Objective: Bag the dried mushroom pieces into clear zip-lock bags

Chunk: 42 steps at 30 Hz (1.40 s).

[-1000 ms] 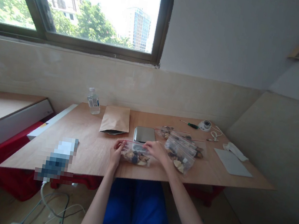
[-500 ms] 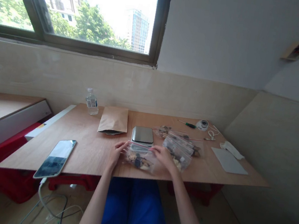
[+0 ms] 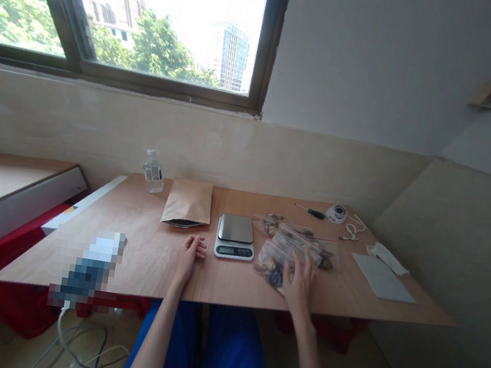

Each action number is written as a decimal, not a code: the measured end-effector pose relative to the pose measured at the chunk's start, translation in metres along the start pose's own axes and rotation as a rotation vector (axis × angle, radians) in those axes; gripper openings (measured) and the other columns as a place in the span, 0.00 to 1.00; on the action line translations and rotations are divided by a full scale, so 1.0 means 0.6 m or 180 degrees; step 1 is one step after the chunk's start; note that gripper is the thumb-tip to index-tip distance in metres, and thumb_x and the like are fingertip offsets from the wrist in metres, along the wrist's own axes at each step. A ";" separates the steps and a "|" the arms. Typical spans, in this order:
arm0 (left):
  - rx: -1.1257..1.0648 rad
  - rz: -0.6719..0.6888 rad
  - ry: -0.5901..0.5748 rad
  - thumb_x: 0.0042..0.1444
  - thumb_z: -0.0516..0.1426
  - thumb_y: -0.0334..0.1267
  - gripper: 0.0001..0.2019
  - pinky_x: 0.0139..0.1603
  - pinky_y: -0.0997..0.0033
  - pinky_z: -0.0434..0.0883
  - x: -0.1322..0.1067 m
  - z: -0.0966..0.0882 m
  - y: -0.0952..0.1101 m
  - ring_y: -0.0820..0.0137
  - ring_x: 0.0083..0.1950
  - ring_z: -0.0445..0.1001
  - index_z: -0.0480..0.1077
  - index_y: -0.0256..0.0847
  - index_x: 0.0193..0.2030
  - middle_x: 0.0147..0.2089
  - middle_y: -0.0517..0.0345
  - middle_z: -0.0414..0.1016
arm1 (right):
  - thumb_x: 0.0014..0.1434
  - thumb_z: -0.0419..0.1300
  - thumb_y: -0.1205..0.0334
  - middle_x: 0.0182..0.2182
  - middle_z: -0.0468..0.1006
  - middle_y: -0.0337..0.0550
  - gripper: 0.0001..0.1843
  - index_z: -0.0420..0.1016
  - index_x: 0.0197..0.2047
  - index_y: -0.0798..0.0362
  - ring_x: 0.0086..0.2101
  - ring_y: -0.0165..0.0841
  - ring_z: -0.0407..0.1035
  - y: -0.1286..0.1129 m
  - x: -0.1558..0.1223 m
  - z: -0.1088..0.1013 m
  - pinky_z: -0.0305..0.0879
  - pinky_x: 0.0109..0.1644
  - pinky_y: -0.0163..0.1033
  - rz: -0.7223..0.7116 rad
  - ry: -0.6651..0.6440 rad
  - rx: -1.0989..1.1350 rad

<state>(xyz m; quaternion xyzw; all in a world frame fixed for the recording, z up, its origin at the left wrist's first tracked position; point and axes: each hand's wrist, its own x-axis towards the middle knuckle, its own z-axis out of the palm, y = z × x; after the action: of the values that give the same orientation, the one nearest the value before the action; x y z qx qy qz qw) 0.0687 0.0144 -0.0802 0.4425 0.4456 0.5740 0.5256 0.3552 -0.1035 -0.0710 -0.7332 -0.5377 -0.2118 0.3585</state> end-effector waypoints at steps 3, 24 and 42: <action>-0.0022 0.0000 0.0099 0.49 0.56 0.54 0.20 0.26 0.75 0.69 0.002 -0.006 -0.006 0.75 0.24 0.71 0.68 0.35 0.34 0.26 0.58 0.71 | 0.64 0.42 0.56 0.58 0.62 0.55 0.23 0.66 0.56 0.55 0.57 0.45 0.56 -0.009 -0.028 0.031 0.54 0.56 0.54 0.0077 -0.0155 -0.0091; 0.1178 0.0420 0.1307 0.52 0.53 0.38 0.25 0.55 0.48 0.63 -0.018 -0.023 0.026 0.55 0.57 0.64 0.56 0.36 0.56 0.58 0.38 0.58 | 0.63 0.44 0.58 0.55 0.68 0.53 0.22 0.68 0.54 0.55 0.57 0.43 0.59 0.001 -0.031 0.040 0.55 0.57 0.52 0.0102 0.0055 0.0051; 0.3340 0.1621 0.0663 0.53 0.53 0.42 0.11 0.49 0.62 0.65 0.138 -0.081 0.187 0.61 0.46 0.72 0.75 0.47 0.40 0.42 0.54 0.77 | 0.62 0.45 0.59 0.55 0.69 0.53 0.21 0.69 0.54 0.55 0.56 0.43 0.59 0.000 -0.031 0.041 0.57 0.57 0.52 0.0120 0.0063 0.0072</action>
<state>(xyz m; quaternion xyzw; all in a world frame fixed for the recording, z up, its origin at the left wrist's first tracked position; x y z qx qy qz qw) -0.0065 0.0888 0.0221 0.6776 0.5988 0.4254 0.0358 0.3474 -0.0968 -0.1004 -0.7369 -0.5226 -0.2061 0.3760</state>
